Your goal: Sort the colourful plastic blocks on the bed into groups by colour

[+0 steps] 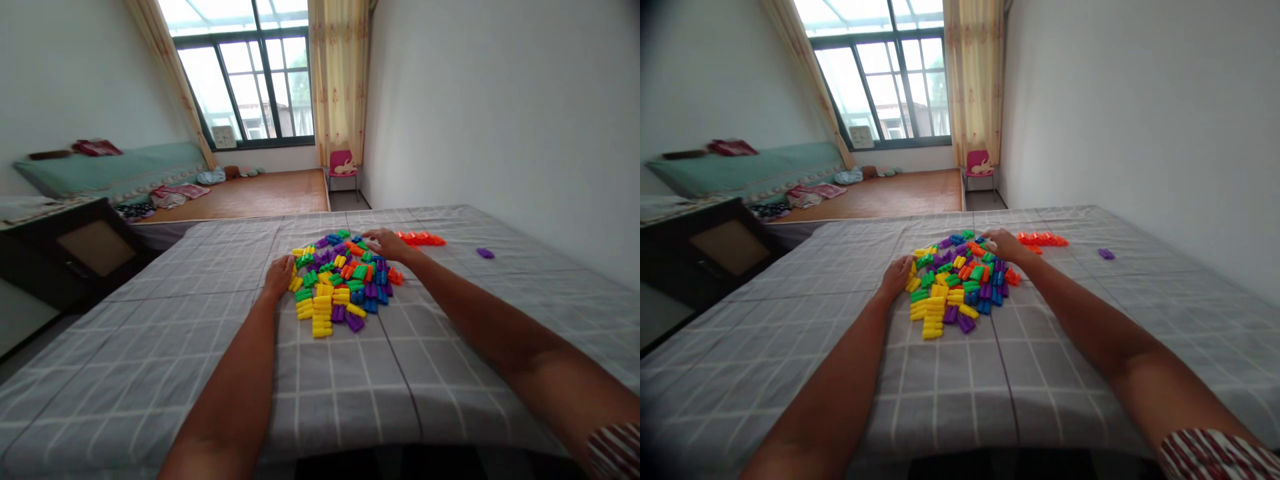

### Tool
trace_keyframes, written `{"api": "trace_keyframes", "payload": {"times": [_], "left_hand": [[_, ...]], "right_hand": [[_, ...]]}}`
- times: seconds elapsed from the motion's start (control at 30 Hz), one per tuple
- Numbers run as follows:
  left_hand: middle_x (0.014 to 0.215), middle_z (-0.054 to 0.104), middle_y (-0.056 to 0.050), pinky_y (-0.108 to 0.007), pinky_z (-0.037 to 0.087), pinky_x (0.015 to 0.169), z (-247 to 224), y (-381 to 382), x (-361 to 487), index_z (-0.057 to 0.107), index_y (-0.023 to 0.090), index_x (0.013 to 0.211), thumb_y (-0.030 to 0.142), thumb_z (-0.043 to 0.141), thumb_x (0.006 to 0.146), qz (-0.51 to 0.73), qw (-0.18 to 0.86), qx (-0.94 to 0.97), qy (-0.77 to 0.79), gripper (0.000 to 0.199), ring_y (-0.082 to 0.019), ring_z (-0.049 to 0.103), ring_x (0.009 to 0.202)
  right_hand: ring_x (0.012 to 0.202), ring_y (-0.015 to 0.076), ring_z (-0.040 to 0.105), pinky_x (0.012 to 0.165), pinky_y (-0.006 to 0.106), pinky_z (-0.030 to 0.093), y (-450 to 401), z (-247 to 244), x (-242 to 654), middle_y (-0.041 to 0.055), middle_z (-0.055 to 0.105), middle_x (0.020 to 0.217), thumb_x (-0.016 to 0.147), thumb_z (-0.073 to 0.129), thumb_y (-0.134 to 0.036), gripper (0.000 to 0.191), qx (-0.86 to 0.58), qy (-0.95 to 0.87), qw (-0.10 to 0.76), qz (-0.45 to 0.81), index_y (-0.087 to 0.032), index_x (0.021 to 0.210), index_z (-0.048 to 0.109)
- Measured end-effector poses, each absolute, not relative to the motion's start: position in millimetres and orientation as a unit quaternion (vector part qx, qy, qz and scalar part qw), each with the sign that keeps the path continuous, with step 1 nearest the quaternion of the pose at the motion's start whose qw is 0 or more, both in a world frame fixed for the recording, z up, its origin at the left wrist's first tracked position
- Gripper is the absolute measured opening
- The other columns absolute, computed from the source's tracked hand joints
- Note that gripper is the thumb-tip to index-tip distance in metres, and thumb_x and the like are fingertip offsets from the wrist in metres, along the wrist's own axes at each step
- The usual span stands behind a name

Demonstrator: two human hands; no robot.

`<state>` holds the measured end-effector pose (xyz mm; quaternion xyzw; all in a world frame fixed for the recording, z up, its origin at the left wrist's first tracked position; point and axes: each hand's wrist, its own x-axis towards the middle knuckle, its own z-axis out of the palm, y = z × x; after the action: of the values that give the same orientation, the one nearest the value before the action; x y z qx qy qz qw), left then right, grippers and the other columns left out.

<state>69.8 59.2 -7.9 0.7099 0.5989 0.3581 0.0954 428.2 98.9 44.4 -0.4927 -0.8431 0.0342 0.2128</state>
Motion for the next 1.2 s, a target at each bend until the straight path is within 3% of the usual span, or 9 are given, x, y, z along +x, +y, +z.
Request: {"api": "trace_keyframes", "payload": {"times": [0.17,0.33,0.43,0.57,0.8,1.03,1.2], "left_hand": [[0.094,0.072,-0.008,-0.028,0.045,0.079,-7.7,56.6,71.5,0.069,0.017,0.102,0.035,0.032,0.095,0.355,0.089,0.711,0.600,0.042,-0.019,0.063,0.087],[0.096,0.071,-0.007,-0.028,0.045,0.081,-6.1,56.3,73.0,0.069,0.020,0.097,0.032,0.033,0.096,0.341,0.080,0.724,0.594,0.039,-0.019,0.062,0.093],[0.095,0.071,-0.007,-0.028,0.045,0.080,-6.2,57.8,73.2,0.069,0.020,0.097,0.033,0.033,0.096,0.337,0.076,0.724,0.598,0.039,-0.019,0.062,0.091],[0.094,0.071,-0.007,-0.029,0.044,0.079,-6.6,59.3,72.5,0.070,0.019,0.097,0.034,0.034,0.095,0.334,0.081,0.724,0.598,0.039,-0.020,0.062,0.089],[0.092,0.071,-0.006,-0.027,0.044,0.077,-5.0,58.9,72.1,0.070,0.020,0.097,0.037,0.033,0.094,0.345,0.087,0.718,0.599,0.041,-0.019,0.061,0.087],[0.089,0.071,-0.005,-0.027,0.045,0.076,-4.3,60.0,70.8,0.070,0.020,0.099,0.039,0.032,0.093,0.353,0.098,0.716,0.595,0.043,-0.019,0.062,0.086],[0.089,0.070,-0.006,-0.027,0.045,0.076,-6.2,61.2,70.3,0.070,0.020,0.098,0.041,0.032,0.092,0.356,0.096,0.712,0.597,0.044,-0.019,0.062,0.086]], "right_hand": [[0.107,0.0281,0.060,0.097,0.039,0.043,125.1,37.1,377.0,0.0072,0.069,0.114,0.070,0.069,-0.022,0.048,-0.513,-0.854,0.067,0.055,-0.022,0.118,0.066],[0.093,0.0227,0.064,0.084,0.030,0.049,138.6,39.7,393.4,0.0039,0.071,0.103,0.070,0.068,-0.022,0.043,-0.493,-0.822,0.091,0.269,-0.020,0.114,0.067],[0.094,0.0204,0.063,0.076,0.027,0.052,138.9,45.7,419.9,0.0054,0.068,0.112,0.074,0.067,-0.031,0.044,-0.467,-0.767,0.112,0.425,-0.021,0.117,0.064],[0.096,0.0186,0.062,0.070,0.024,0.053,135.7,50.3,449.4,0.0062,0.063,0.121,0.071,0.071,-0.032,0.053,-0.470,-0.712,0.119,0.507,-0.026,0.122,0.060],[0.090,0.0186,0.063,0.070,0.026,0.054,126.7,49.9,473.7,0.0085,0.065,0.110,0.068,0.071,-0.026,0.042,-0.510,-0.707,0.128,0.473,-0.020,0.109,0.064],[0.070,0.0136,0.061,0.064,0.025,0.053,115.8,49.3,477.1,0.0017,0.066,0.080,0.074,0.061,-0.023,0.042,-0.551,-0.756,0.117,0.332,-0.020,0.116,0.065],[0.086,0.0162,0.063,0.069,0.025,0.053,107.6,49.8,481.0,0.0106,0.065,0.114,0.073,0.069,-0.033,0.055,-0.527,-0.718,0.272,0.364,-0.017,0.124,0.056]]}}
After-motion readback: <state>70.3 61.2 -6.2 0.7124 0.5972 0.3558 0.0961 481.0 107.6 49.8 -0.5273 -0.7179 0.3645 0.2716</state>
